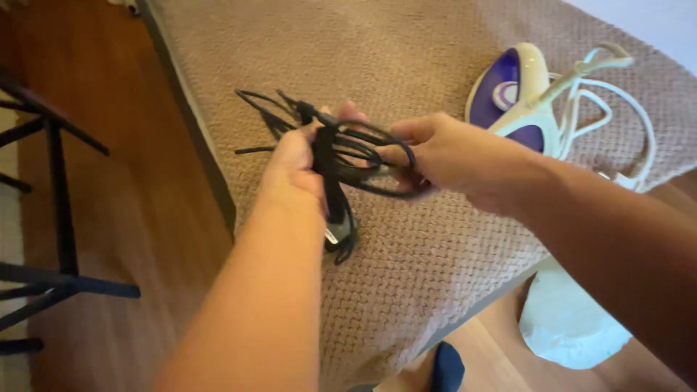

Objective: The person cleans an iron and wraps its cord and the cord of a power adapter.

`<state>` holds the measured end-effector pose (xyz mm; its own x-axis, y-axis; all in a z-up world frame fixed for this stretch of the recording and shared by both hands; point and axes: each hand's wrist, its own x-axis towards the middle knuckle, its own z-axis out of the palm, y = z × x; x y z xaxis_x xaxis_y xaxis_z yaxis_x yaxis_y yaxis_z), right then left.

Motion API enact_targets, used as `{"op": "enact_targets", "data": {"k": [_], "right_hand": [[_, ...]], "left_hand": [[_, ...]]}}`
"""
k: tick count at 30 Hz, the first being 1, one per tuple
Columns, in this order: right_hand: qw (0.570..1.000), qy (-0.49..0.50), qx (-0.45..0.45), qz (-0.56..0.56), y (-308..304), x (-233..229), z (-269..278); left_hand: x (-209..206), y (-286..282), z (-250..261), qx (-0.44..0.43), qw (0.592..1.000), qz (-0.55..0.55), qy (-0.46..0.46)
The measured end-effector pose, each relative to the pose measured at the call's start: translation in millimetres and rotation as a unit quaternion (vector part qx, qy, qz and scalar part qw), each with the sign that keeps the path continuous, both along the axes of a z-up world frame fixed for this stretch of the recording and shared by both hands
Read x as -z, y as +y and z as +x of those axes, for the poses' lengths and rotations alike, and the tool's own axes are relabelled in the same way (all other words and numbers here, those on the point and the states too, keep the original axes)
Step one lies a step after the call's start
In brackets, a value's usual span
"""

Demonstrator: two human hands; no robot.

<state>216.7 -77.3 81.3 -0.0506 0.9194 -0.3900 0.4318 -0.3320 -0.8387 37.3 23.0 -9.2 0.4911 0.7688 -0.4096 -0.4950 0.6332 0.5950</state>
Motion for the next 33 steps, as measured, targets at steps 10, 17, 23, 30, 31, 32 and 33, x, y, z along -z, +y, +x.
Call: {"op": "enact_targets", "data": {"k": [10,17,23,30,31,32,33], "right_hand": [[0.903,0.393,0.127,-0.121,-23.6,33.7,24.9],[0.972,0.219,-0.022,-0.078,-60.9,11.2,-5.8],[0.991,0.086,0.074,0.075,-55.7,4.0,-2.3],[0.968,0.166,0.165,0.091,-43.4,-33.2,11.3],[0.97,0.148,0.178,0.074,-45.1,-37.6,9.0],[0.971,0.13,0.19,0.057,-46.8,-42.3,6.5],[0.971,0.13,0.192,0.059,-45.5,-42.0,5.1]], "left_hand": [[19.3,34.8,28.6,-0.228,0.963,-0.137,-0.029],[-6.5,0.2,49.8,-0.362,0.914,-0.175,-0.049],[1.4,10.6,67.6,-0.405,0.899,-0.159,-0.055],[-25.5,-16.7,88.1,-0.329,0.936,-0.129,-0.002],[-26.4,-16.9,89.0,-0.299,0.945,-0.132,-0.009],[-27.6,-16.9,89.6,-0.268,0.954,-0.136,-0.016],[-23.5,-14.2,90.5,-0.267,0.954,-0.134,-0.016]]}}
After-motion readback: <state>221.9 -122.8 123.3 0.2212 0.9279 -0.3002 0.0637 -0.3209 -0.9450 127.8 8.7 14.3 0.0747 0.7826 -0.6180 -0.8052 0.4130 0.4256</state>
